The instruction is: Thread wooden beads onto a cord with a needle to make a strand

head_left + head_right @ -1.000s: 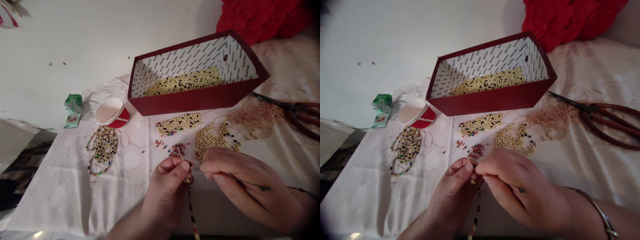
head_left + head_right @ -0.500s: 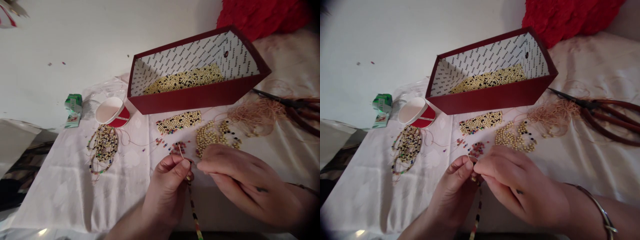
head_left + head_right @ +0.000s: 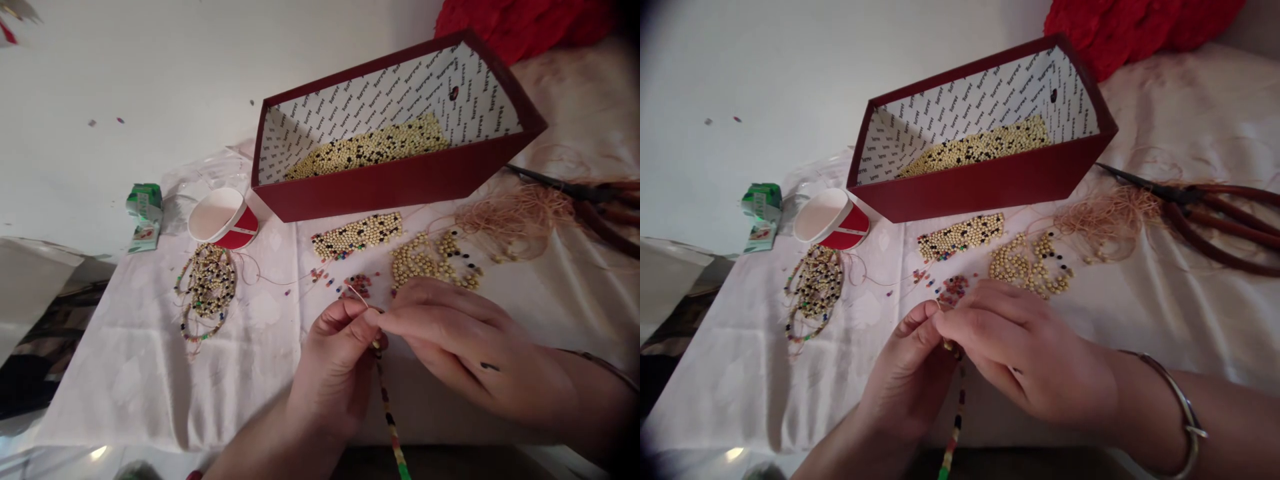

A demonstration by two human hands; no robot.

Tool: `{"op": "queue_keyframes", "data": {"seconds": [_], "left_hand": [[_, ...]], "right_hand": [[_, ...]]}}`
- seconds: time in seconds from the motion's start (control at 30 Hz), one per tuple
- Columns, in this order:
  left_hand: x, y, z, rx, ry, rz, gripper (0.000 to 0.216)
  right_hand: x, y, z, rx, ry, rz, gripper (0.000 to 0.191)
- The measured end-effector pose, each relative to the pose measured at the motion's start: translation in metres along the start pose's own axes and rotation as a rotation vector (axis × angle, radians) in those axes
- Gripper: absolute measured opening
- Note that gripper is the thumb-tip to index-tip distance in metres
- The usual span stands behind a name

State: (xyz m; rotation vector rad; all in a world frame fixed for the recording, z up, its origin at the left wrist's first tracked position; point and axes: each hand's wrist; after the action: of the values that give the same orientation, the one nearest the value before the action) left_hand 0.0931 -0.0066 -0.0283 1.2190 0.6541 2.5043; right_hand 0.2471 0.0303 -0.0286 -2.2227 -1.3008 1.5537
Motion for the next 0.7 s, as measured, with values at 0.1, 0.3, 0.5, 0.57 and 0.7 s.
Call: {"op": "queue_keyframes", "data": {"seconds": [0.1,0.3,0.5,0.57,0.7], "left_hand": [[-0.0013,-0.0001,-0.0007,-0.023,-0.008,-0.005,0.018],[-0.0029,0.0003,-0.0025,-0.036,-0.02,-0.002,0.018],[-0.0019,-0.0016,-0.003,-0.031,-0.003,-0.006,0.02],[-0.0018,-0.0025,-0.0028,-0.027,0.004,0.004,0.018],[-0.0027,-0.0039,-0.0032,-0.057,0.021,0.02,0.013]], "right_hand": [[-0.0001,-0.0016,0.0012,-0.018,-0.016,0.034,0.024],[0.0025,-0.0051,0.0014,-0.004,-0.043,0.156,0.014],[0.0084,-0.0077,0.0014,-0.064,-0.051,0.188,0.011],[0.0088,-0.0082,0.0004,-0.085,-0.057,0.2,0.011],[0.0091,-0.0073,-0.0027,-0.1,-0.078,0.223,0.011]]}}
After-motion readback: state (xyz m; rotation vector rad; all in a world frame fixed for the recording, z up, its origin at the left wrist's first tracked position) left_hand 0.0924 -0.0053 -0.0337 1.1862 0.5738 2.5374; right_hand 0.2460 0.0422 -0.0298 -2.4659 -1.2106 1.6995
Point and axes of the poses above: each hand's wrist, its own y-axis away from the middle knuckle, its own z-axis out of the palm, x = y × z, and after that the axes turned 7 degrees about -y, right-handed
